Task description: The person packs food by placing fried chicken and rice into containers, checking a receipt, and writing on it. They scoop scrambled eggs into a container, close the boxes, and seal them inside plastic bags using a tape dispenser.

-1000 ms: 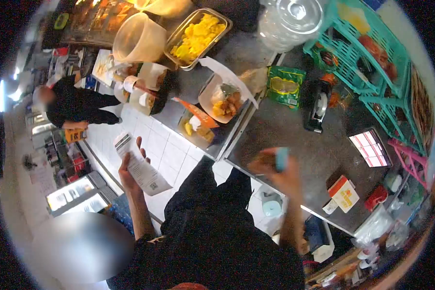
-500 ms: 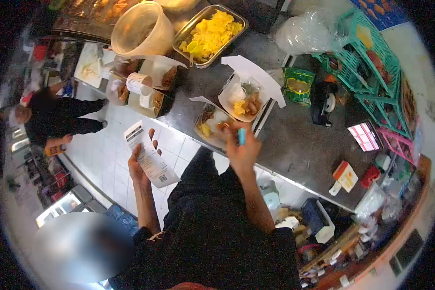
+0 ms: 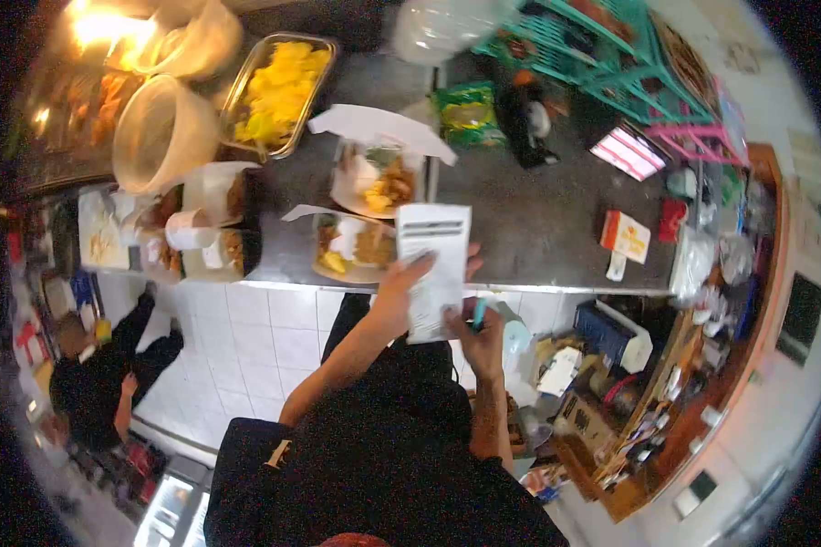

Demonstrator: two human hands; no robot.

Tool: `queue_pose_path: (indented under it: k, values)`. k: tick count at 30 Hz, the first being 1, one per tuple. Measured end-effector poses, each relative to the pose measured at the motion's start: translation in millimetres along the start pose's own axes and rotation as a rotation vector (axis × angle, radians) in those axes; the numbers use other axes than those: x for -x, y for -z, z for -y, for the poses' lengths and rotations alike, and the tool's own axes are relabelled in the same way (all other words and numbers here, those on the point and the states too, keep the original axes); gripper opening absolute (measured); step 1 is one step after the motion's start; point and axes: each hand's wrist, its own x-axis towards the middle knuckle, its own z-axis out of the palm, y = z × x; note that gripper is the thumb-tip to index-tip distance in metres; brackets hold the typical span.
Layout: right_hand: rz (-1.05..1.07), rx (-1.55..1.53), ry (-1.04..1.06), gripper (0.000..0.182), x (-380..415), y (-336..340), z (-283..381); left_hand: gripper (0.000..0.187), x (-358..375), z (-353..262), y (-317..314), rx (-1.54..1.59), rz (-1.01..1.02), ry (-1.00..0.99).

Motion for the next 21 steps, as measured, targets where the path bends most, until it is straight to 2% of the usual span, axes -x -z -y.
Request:
queue_pose_path:
  k: [1, 2, 3, 4, 5, 6, 7, 8, 9, 10, 11, 13, 14, 15, 16, 17, 19, 20, 21]
  values:
    - [-0.101, 0.008, -0.019, 0.021, -7.9, 15.2, -14.5, 0.039, -31.4, 29.0, 9.7, -0.107, -0.001, 0.019]
    - [-0.201, 0.016, -0.042, 0.022, -22.1, 30.3, -24.3, 0.034, -65.6, 69.0, 33.8, -0.408, -0.247, -0.019]
    - [-0.237, 0.094, -0.099, 0.026, -40.4, 43.5, -28.8, 0.034, -94.0, 90.6, 44.4, -0.504, -0.308, -0.054]
    - [-0.319, 0.116, -0.042, 0.029, -64.6, 55.0, -51.9, 0.039, -113.8, 103.4, 48.3, -0.576, -0.290, -0.243]
    - [-0.270, 0.226, 0.004, 0.035, -100.5, 74.7, -109.0, 0.045, -132.9, 127.5, 69.7, -0.589, -0.348, -0.375]
    - [-0.305, 0.192, -0.003, 0.039, -125.0, 78.1, -128.4, 0.049, -150.0, 156.0, 100.8, -0.789, -0.455, -0.607]
    - [-0.241, 0.204, -0.100, 0.027, -146.5, 86.5, -140.0, 0.050, -152.3, 156.9, 104.3, -0.975, -0.430, -0.641]
    - [-0.241, 0.194, -0.119, 0.027, -163.7, 91.0, -149.8, 0.052, -152.3, 152.4, 108.4, -1.162, -0.401, -0.669]
    - [-0.222, 0.400, -0.061, 0.025, -177.4, 94.7, -157.4, 0.052, -157.8, 152.4, 116.6, -1.173, -0.407, -0.647]
    - [-0.194, 0.606, -0.001, 0.023, -182.8, 100.9, -164.7, 0.054, -166.2, 152.9, 126.7, -1.655, -0.276, -0.651]
    - [-0.181, 0.601, -0.019, 0.023, -182.1, 108.4, -167.3, 0.056, -173.3, 152.6, 135.1, -2.128, -0.104, -0.625]
    - [-0.500, 0.703, 0.431, 0.024, -174.7, 122.4, -161.6, 0.057, -179.9, 150.1, 138.9, -2.163, -0.092, -0.559]
    - [-0.486, 0.700, 0.416, 0.024, -169.2, 128.6, -156.9, 0.059, -181.0, 149.1, 141.9, -2.193, -0.071, -0.517]
    - [-0.488, 0.323, 0.354, 0.025, -164.7, 134.4, -151.3, 0.067, -181.5, 148.0, 149.1, -2.145, -0.059, -0.477]
    - [-0.481, -0.053, 0.280, 0.026, -160.9, 137.7, -146.8, 0.067, -182.4, 147.6, 150.7, -2.151, -0.069, -0.459]
    - [-0.470, -0.058, 0.264, 0.026, -156.0, 136.7, -142.0, 0.069, -181.7, 145.2, 148.4, -2.162, -0.055, -0.432]
    - [-0.314, -0.299, -0.096, 0.024, -151.1, 123.9, -137.5, 0.072, -182.1, 144.1, 146.0, -2.198, -0.043, -0.410]
    - [-0.308, -0.284, -0.065, 0.015, -151.2, 111.2, -147.8, 0.072, -182.2, 144.5, 144.2, -2.201, -0.050, -0.391]
    - [-0.318, -0.052, 0.127, 0.012, -156.9, 102.0, -152.4, 0.074, -182.5, 144.9, 142.7, -2.212, -0.060, -0.380]
